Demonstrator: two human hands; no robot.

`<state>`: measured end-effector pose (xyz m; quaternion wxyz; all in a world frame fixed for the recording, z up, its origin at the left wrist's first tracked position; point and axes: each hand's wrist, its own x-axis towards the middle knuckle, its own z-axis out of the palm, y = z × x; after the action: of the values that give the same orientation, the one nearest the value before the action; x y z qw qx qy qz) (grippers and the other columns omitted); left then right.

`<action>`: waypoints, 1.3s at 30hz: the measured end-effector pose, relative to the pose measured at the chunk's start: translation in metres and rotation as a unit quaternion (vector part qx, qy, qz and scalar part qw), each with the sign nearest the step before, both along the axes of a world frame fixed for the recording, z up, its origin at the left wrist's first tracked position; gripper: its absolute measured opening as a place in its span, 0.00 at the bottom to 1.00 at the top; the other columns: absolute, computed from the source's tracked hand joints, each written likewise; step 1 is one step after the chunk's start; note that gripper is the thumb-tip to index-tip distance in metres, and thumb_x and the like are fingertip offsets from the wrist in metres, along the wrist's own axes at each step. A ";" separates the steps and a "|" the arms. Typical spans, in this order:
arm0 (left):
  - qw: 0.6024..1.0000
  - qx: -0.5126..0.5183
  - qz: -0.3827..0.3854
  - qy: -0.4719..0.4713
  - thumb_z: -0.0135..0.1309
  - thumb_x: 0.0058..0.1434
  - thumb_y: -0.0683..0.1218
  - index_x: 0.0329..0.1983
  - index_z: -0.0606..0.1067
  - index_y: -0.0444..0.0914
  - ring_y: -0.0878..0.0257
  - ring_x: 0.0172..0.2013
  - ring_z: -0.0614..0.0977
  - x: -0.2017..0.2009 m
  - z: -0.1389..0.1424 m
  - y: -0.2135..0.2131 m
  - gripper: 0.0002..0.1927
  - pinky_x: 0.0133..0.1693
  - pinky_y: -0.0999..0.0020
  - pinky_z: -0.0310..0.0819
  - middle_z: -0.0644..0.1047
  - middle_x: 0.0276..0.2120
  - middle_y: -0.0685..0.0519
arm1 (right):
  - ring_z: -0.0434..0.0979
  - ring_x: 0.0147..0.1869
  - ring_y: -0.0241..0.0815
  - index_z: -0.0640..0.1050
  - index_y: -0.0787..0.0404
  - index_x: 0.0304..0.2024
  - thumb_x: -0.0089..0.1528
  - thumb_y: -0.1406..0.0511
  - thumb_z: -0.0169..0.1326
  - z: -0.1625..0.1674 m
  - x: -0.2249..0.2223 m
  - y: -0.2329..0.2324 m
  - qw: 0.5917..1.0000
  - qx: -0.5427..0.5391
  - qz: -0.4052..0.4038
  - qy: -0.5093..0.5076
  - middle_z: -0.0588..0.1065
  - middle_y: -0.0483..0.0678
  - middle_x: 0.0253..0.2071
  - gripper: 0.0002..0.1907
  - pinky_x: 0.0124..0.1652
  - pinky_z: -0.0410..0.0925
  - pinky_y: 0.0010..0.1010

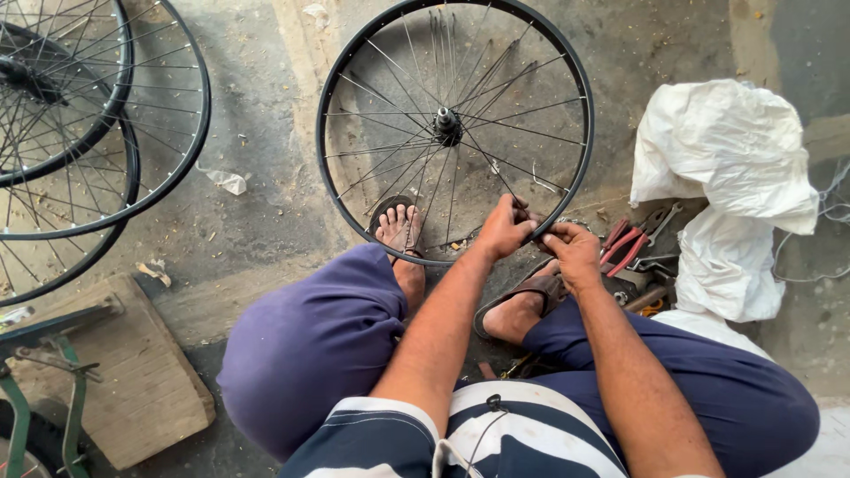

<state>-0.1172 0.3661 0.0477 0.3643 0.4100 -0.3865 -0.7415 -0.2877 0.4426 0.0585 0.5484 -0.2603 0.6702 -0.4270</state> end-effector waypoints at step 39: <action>0.696 -0.316 -0.470 -0.441 0.50 0.67 0.55 0.44 0.82 0.48 0.48 0.57 0.69 -0.022 0.028 -0.085 0.13 0.61 0.43 0.50 0.76 0.51 0.48 | 0.83 0.40 0.41 0.80 0.72 0.46 0.63 0.77 0.56 -0.030 -0.015 -0.010 0.997 -0.022 -0.043 -0.059 0.81 0.53 0.40 0.09 0.43 0.78 0.31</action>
<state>-0.1394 0.2815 0.0757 -0.1356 0.3156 -0.8569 -0.3843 -0.3028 0.4331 0.0281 0.5622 -0.2177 0.6375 -0.4797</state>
